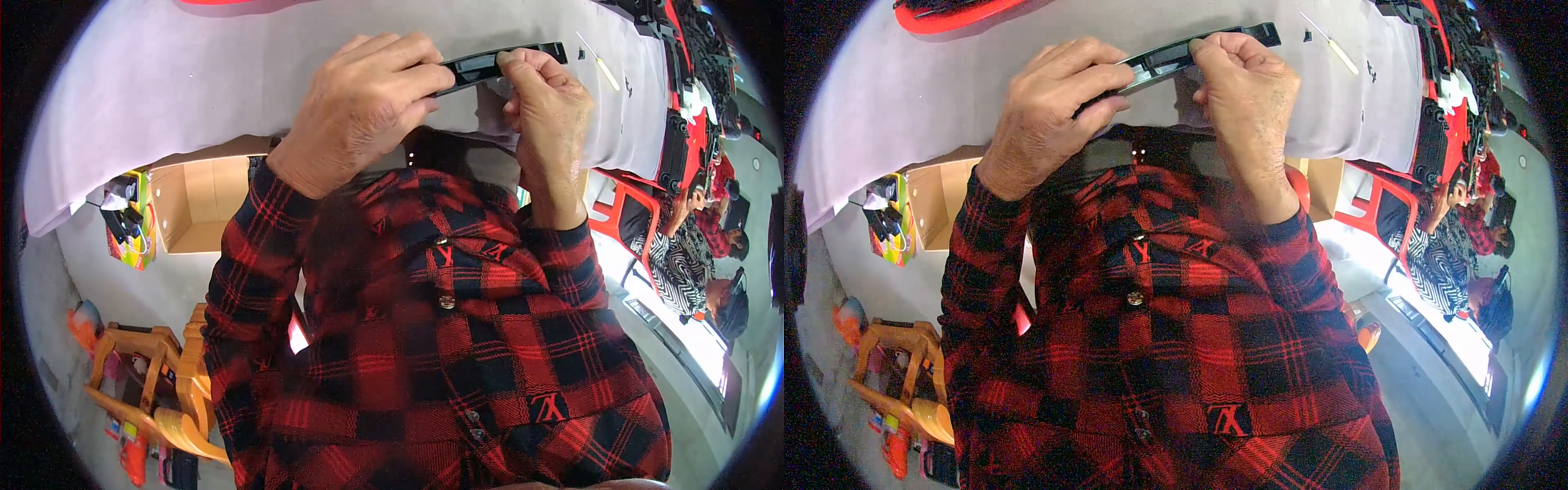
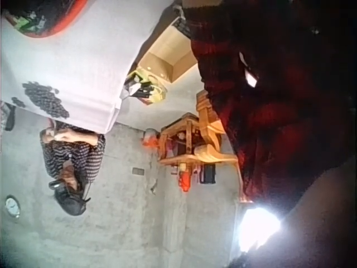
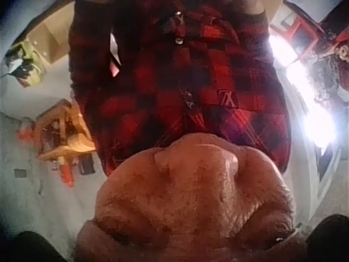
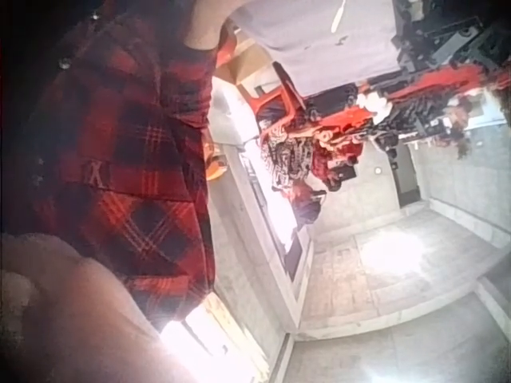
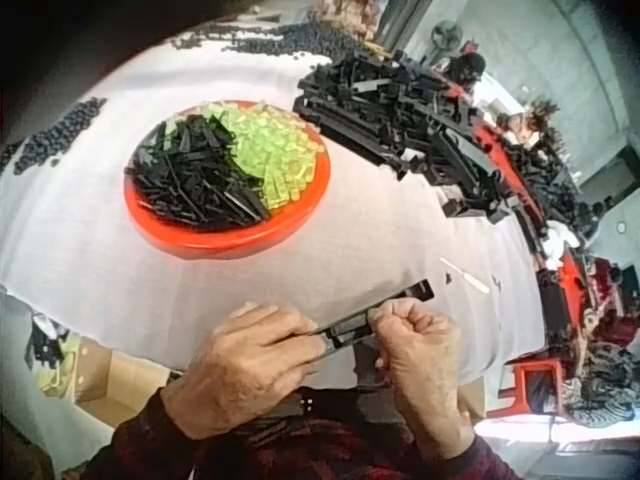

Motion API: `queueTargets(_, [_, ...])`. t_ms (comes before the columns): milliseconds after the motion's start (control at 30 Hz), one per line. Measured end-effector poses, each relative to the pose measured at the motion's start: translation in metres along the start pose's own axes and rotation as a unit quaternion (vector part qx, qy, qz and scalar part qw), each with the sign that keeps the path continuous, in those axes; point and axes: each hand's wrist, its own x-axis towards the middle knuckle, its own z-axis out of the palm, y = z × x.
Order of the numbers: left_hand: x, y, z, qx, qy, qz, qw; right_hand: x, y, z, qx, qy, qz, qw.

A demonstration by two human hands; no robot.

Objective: The person assembles plastic cartridge components by hand, inserting internal plastic parts and wiper blades into a main plastic housing.

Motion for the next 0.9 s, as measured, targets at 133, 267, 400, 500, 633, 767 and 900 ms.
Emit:
queueTargets(133, [-0.001, 0.0, 0.005, 0.015, 0.001, -0.002, 1.0, 0.004, 0.004, -0.001, 0.016, -0.005, 0.003, 1.0])
queueTargets(267, [-0.003, 0.002, 0.007, 0.043, -0.009, -0.009, 0.999, 0.004, 0.0, 0.002, -0.01, -0.019, 0.008, 1.0])
queueTargets(400, [-0.003, 0.002, 0.012, 0.056, 0.003, 0.012, 0.998, 0.007, 0.001, 0.004, -0.022, -0.011, -0.011, 1.0])
queueTargets(500, [-0.001, 0.003, 0.01, 0.053, -0.003, 0.013, 0.998, 0.011, 0.004, 0.004, -0.019, -0.024, -0.004, 1.0])
queueTargets(633, [-0.002, 0.003, 0.01, 0.042, -0.007, 0.01, 0.999, 0.014, 0.009, 0.007, -0.054, -0.015, -0.028, 0.998])
queueTargets(767, [-0.002, 0.002, 0.009, 0.037, -0.008, 0.02, 0.999, 0.016, 0.007, 0.008, -0.086, -0.008, -0.046, 0.995])
queueTargets(900, [-0.004, -0.001, 0.015, 0.045, -0.002, 0.023, 0.999, 0.017, 0.009, 0.01, -0.105, 0.001, -0.049, 0.993])
